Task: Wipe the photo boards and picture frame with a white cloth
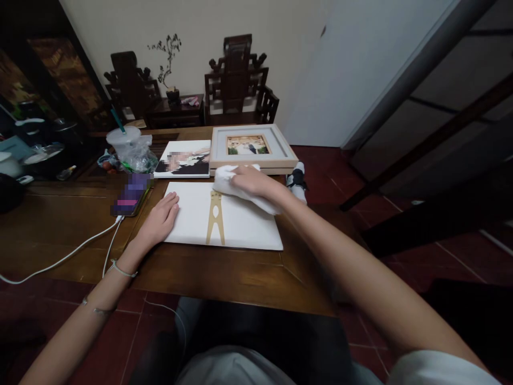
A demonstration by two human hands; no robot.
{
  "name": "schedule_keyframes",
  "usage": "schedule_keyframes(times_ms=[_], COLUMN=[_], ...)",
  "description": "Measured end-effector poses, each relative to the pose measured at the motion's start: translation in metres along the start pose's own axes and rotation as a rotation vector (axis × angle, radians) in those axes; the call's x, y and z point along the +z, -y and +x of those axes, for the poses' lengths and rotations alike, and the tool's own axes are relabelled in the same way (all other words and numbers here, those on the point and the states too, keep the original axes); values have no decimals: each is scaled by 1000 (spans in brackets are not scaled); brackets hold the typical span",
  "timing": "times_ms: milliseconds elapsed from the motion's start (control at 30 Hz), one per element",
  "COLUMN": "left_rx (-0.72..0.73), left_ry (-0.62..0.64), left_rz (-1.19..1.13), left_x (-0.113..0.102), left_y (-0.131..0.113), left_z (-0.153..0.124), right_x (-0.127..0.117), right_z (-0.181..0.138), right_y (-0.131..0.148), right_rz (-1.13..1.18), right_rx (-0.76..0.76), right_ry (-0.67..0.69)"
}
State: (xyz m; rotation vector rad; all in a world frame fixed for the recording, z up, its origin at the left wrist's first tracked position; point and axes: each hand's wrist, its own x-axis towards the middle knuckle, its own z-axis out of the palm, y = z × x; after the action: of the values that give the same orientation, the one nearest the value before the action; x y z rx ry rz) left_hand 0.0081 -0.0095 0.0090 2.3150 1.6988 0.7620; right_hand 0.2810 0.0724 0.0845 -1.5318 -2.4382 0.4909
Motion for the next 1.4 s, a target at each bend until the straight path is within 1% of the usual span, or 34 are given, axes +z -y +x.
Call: schedule_keyframes(times_ms=[67,167,300,400,500,533,600,667,733,933,1000,1067,1133,1200,1300,1400], left_rx=[3,1,-18,-19,-12,-13,-19,-20,-16,-10,-8,-4,-4,-10,-17,-19], left_ry=[-4,-9,-6,-8,-16,-15,-11,-9,-10,-20,-24,-28,-33,-36,-30,-21], left_rz=[2,-2,-15,-17,-13,-11,-4,0,2,-8,-15,-23,-33,-42,-38,-26], left_x=[1,2,4,5,6,6,6,6,5,4,5,5,5,5,4,5], left_y=[1,2,3,4,4,4,4,3,4,5,6,6,6,6,5,3], left_z=[0,0,1,1,1,1,1,1,1,1,1,1,1,1,1,1], right_x=[4,15,25,24,21,21,21,20,17,0,-4,-7,-7,-4,5,13], right_z=[-14,-42,-92,-128,-149,-149,-142,-125,-101,-29,-14,-6,-8,-19,-51,-94], right_y=[-14,-17,-2,6,3,-1,-11,-20,-28,-39,-41,-40,-39,-38,-37,-32], right_rz=[-16,-66,-147,-90,-17,-7,-14,-33,-53,-20,-3,14,29,22,6,26], right_rx=[21,-31,-161,-261,-325,-317,-252,-166,-110,-48,-53,-71,-89,-88,-37,6], right_ry=[-57,-83,-1,70,130,136,126,97,73,9,-4,16,31,18,7,38])
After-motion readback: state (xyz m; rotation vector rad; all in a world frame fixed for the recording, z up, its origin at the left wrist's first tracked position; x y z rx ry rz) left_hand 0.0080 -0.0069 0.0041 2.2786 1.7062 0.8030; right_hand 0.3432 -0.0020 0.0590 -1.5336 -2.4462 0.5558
